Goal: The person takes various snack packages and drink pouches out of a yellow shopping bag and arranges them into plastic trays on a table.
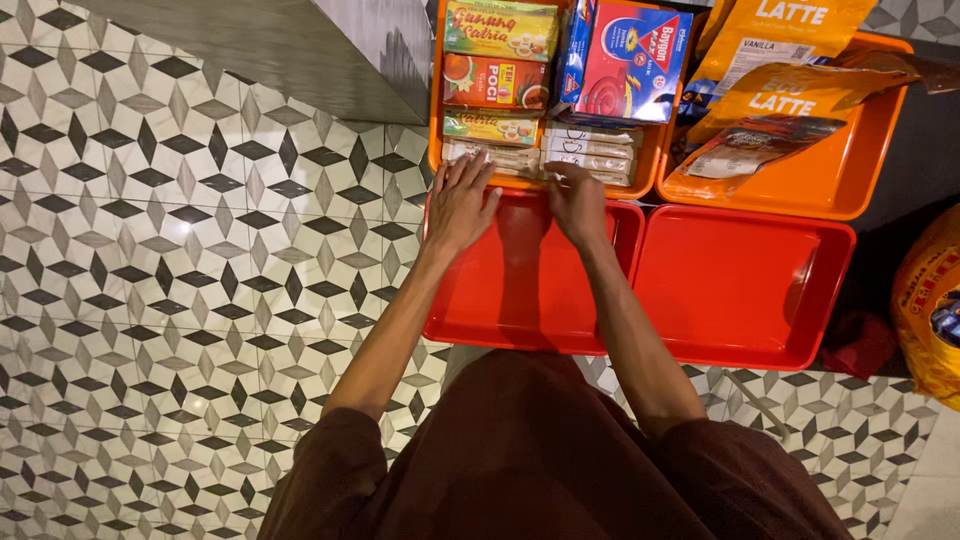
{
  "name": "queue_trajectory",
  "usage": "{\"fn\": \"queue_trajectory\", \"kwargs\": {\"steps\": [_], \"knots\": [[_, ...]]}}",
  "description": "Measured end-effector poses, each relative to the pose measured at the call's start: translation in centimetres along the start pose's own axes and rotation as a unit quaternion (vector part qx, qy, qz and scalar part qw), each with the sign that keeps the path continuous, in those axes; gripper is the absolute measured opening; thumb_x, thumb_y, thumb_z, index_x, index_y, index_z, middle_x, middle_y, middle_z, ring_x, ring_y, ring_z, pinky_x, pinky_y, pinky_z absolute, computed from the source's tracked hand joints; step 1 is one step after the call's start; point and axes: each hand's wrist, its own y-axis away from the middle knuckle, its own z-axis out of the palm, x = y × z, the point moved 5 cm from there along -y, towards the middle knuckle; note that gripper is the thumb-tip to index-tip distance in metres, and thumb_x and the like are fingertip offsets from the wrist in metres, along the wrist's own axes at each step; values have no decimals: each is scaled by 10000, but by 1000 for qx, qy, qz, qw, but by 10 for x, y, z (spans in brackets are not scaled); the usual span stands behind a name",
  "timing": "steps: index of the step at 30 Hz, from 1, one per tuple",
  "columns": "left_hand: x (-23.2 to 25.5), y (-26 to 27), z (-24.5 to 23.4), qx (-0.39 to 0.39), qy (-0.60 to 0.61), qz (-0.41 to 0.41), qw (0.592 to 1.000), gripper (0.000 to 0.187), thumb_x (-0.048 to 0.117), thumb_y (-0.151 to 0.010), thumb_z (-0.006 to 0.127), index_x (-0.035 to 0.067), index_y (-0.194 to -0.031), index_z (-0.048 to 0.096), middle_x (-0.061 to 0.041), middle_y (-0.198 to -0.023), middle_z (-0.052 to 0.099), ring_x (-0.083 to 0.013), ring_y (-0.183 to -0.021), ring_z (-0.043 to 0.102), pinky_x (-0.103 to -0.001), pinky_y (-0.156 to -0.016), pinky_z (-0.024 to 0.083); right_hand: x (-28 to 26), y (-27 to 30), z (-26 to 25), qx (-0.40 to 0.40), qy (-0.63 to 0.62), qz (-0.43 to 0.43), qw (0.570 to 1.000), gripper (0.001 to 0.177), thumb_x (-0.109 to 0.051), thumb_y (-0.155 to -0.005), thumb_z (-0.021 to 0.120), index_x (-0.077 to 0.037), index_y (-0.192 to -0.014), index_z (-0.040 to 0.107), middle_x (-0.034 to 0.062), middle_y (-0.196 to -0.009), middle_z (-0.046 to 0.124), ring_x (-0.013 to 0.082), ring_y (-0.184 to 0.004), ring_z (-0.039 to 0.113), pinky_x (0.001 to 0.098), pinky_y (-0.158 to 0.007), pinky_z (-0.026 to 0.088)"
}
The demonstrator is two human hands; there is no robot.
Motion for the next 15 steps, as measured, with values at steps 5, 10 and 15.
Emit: {"fn": "queue_trajectory", "kwargs": {"steps": [5,10,15], "knots": [[-2,5,0,13,-34,0,999,573,355,-1024,588,20,-1483,516,-162,-1614,404,-330,-1516,322,-536,-1259,133,-43,9,14,-37,91,-161,982,377,20,-912,630,-36,-1273,722,220,-1302,674,397,-1224,638,454,-983,540],[-1,7,-1,16,-33,-5,999,588,344,-1007,604,7,-1481,515,-186,-1612,398,-346,-1509,332,-552,-1262,122,-42,8,28,-59,99,-169,979,311,-48,-932,662,3,-1238,696,220,-1294,674,400,-1228,620,461,-1063,491],[-2,5,0,15,-33,-4,999,590,338,-993,611,29,-1486,510,-187,-1610,396,-343,-1503,336,-559,-1254,114,-25,7,38,-71,108,-140,982,323,-83,-954,648,-31,-1270,687,199,-1349,649,378,-1282,586,483,-1117,442]]}}
